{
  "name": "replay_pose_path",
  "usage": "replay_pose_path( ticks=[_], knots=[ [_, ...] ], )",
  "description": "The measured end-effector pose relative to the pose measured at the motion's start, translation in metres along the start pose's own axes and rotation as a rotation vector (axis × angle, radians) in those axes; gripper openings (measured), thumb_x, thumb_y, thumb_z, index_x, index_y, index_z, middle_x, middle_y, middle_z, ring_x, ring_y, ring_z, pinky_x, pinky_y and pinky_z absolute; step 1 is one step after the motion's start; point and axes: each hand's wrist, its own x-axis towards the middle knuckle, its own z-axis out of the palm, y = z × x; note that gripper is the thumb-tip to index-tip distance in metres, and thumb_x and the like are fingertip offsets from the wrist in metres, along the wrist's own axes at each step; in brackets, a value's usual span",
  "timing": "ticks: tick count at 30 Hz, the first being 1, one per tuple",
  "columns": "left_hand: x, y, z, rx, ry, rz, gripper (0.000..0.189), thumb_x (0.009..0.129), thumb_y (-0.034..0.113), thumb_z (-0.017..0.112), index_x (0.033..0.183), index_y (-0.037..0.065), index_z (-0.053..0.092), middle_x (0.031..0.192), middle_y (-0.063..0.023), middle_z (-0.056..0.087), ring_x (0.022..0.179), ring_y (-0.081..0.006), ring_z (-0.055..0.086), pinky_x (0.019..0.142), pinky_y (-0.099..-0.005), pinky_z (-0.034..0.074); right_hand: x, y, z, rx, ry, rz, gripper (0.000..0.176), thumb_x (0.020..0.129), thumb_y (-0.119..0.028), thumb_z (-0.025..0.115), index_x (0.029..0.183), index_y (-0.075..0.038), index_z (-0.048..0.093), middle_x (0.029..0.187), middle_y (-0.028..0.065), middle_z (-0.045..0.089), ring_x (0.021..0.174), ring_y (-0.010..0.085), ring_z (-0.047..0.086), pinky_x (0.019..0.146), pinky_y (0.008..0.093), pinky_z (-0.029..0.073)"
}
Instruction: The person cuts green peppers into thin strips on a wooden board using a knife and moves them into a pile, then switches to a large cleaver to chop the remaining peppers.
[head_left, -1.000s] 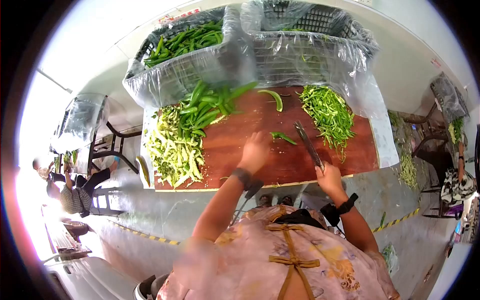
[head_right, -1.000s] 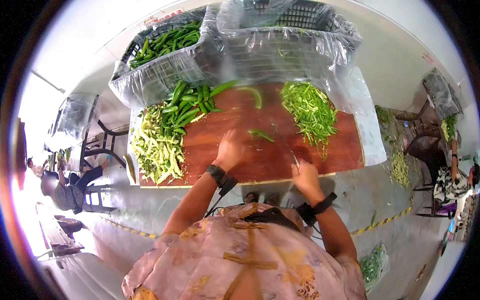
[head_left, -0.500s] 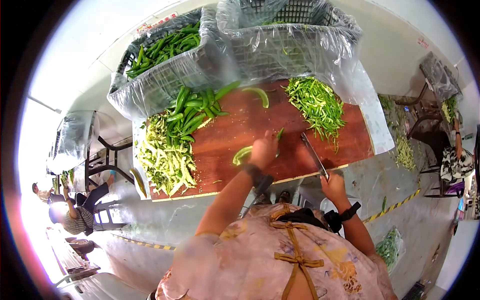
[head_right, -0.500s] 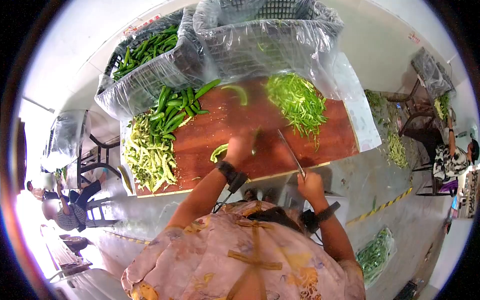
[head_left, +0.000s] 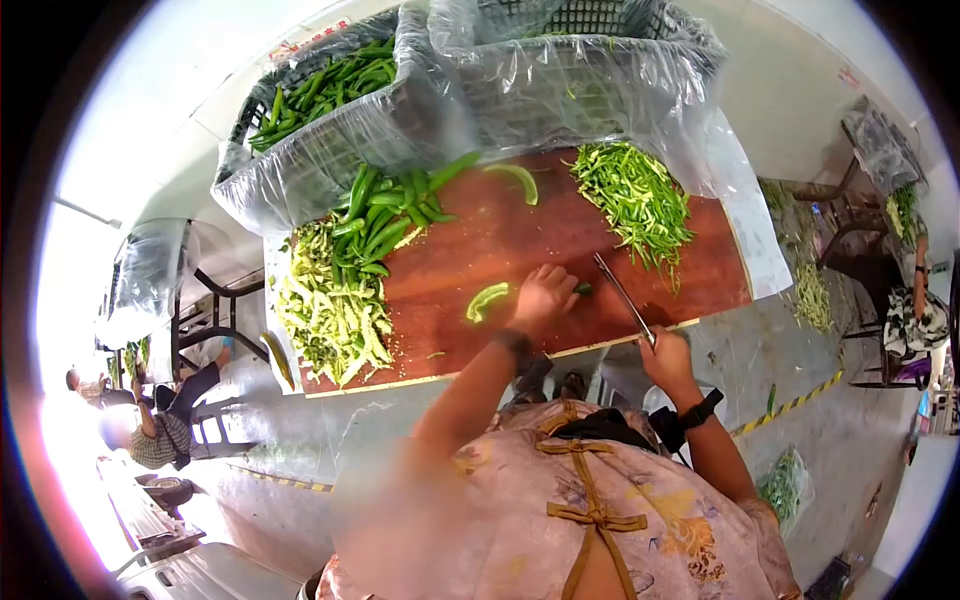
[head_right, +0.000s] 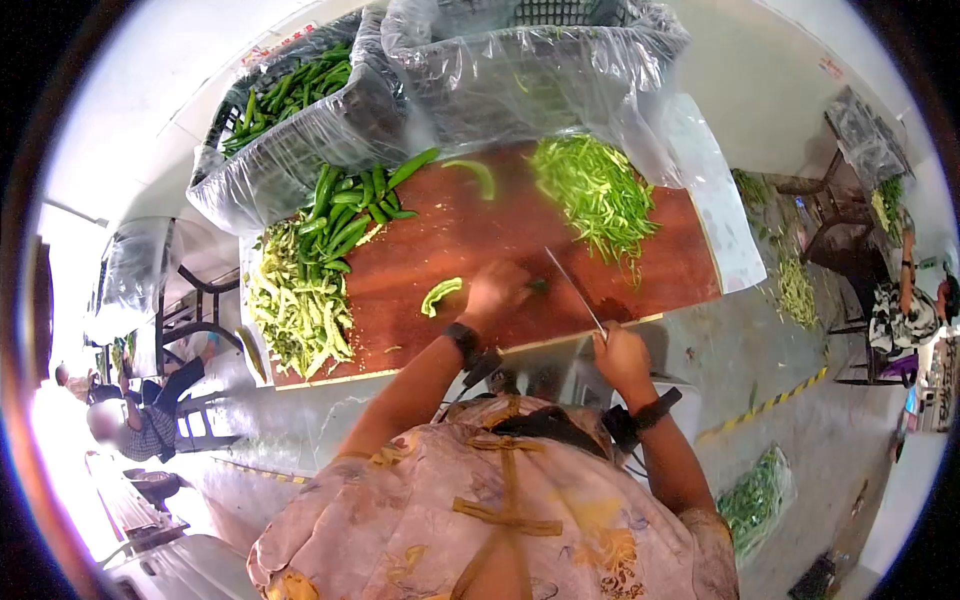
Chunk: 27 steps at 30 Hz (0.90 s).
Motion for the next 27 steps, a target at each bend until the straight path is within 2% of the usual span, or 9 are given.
replay_pose_path(
  ticks=[3, 8, 12, 14, 18, 20, 24, 26, 27],
  knots=[
    [0.003, 0.006, 0.0, 0.022, 0.003, -0.047, 0.019, 0.07, 0.015, 0.068, 0.085, 0.011, 0.056, 0.086, -0.0064, 0.052, 0.089, -0.0266, 0.053, 0.077, -0.0392, 0.044, -0.001, -0.002, -0.001, -0.006, -0.008, 0.005, 0.025, 0.085, -0.024, 0.056, 0.092, 0.0, 0.057, 0.075, 0.0244, 0.062, 0.074, 0.0429, 0.06, 0.067, 0.0516, 0.046],
    [0.001, 0.005, -0.011, 0.148, -0.126, -0.092, 0.025, 0.072, 0.018, 0.067, 0.096, 0.011, 0.059, 0.095, -0.0066, 0.056, 0.097, -0.0268, 0.052, 0.083, -0.0415, 0.042, -0.003, -0.008, -0.002, -0.005, 0.025, 0.02, 0.024, 0.084, -0.023, 0.057, 0.091, 0.0, 0.058, 0.075, 0.0243, 0.062, 0.073, 0.0429, 0.06, 0.068, 0.0519, 0.046],
    [0.003, -0.001, -0.01, 0.172, -0.099, -0.068, 0.027, 0.076, 0.018, 0.064, 0.102, 0.01, 0.059, 0.099, -0.0096, 0.057, 0.092, -0.0288, 0.056, 0.077, -0.04, 0.045, -0.003, -0.011, -0.006, 0.001, 0.02, 0.013, 0.024, 0.084, -0.023, 0.057, 0.091, 0.001, 0.058, 0.075, 0.0247, 0.062, 0.073, 0.0429, 0.06, 0.067, 0.0516, 0.046],
    [0.008, 0.009, -0.015, 0.086, -0.219, -0.456, 0.027, 0.08, 0.019, 0.06, 0.105, 0.007, 0.056, 0.099, -0.0141, 0.058, 0.083, -0.0321, 0.059, 0.068, -0.0412, 0.049, -0.003, -0.012, -0.007, 0.005, 0.018, 0.015, 0.024, 0.084, -0.022, 0.056, 0.091, 0.001, 0.058, 0.074, 0.0252, 0.062, 0.073, 0.043, 0.06, 0.067, 0.0515, 0.046],
    [-0.002, -0.007, 0.009, 0.107, -0.133, -0.346, 0.032, 0.082, 0.016, 0.057, 0.112, 0.006, 0.054, 0.1, -0.0185, 0.058, 0.077, -0.0351, 0.061, 0.064, -0.0443, 0.051, -0.002, -0.01, -0.005, 0.002, 0.015, 0.014, 0.024, 0.085, -0.022, 0.056, 0.091, 0.001, 0.058, 0.074, 0.0253, 0.062, 0.072, 0.0431, 0.06, 0.066, 0.0514, 0.046],
    [-0.004, -0.004, 0.011, 0.089, -0.215, -0.312, 0.034, 0.081, 0.013, 0.056, 0.115, 0.009, 0.056, 0.105, -0.0179, 0.058, 0.083, -0.0372, 0.061, 0.07, -0.0464, 0.052, -0.003, -0.01, -0.005, 0.017, 0.025, -0.003, 0.024, 0.085, -0.022, 0.056, 0.091, 0.001, 0.058, 0.074, 0.0251, 0.062, 0.072, 0.043, 0.06, 0.066, 0.0515, 0.046],
    [0.001, 0.011, -0.008, -0.081, -0.196, -0.324, 0.034, 0.078, 0.009, 0.056, 0.112, 0.011, 0.06, 0.112, -0.0161, 0.057, 0.09, -0.0365, 0.061, 0.073, -0.0436, 0.052, -0.003, -0.007, -0.002, 0.012, 0.03, -0.004, 0.024, 0.085, -0.022, 0.055, 0.092, 0.001, 0.059, 0.074, 0.0249, 0.062, 0.072, 0.0431, 0.06, 0.066, 0.0511, 0.047],
    [0.006, 0.019, -0.024, -0.026, -0.195, -0.227, 0.03, 0.074, 0.009, 0.058, 0.104, 0.011, 0.064, 0.115, -0.0131, 0.056, 0.102, -0.0332, 0.058, 0.082, -0.0422, 0.05, -0.002, -0.003, 0.001, 0.016, 0.024, 0.003, 0.025, 0.085, -0.022, 0.056, 0.094, 0.001, 0.059, 0.075, 0.0248, 0.062, 0.073, 0.0434, 0.06, 0.067, 0.0509, 0.047],
    [0.007, 0.016, -0.025, -0.025, -0.197, -0.226, 0.03, 0.074, 0.009, 0.058, 0.104, 0.011, 0.064, 0.115, -0.0131, 0.056, 0.102, -0.0332, 0.058, 0.082, -0.0422, 0.05, -0.002, -0.005, 0.0, 0.017, 0.024, 0.004, 0.025, 0.085, -0.022, 0.056, 0.094, 0.001, 0.059, 0.075, 0.0248, 0.062, 0.073, 0.0434, 0.06, 0.067, 0.0509, 0.047]
  ],
)
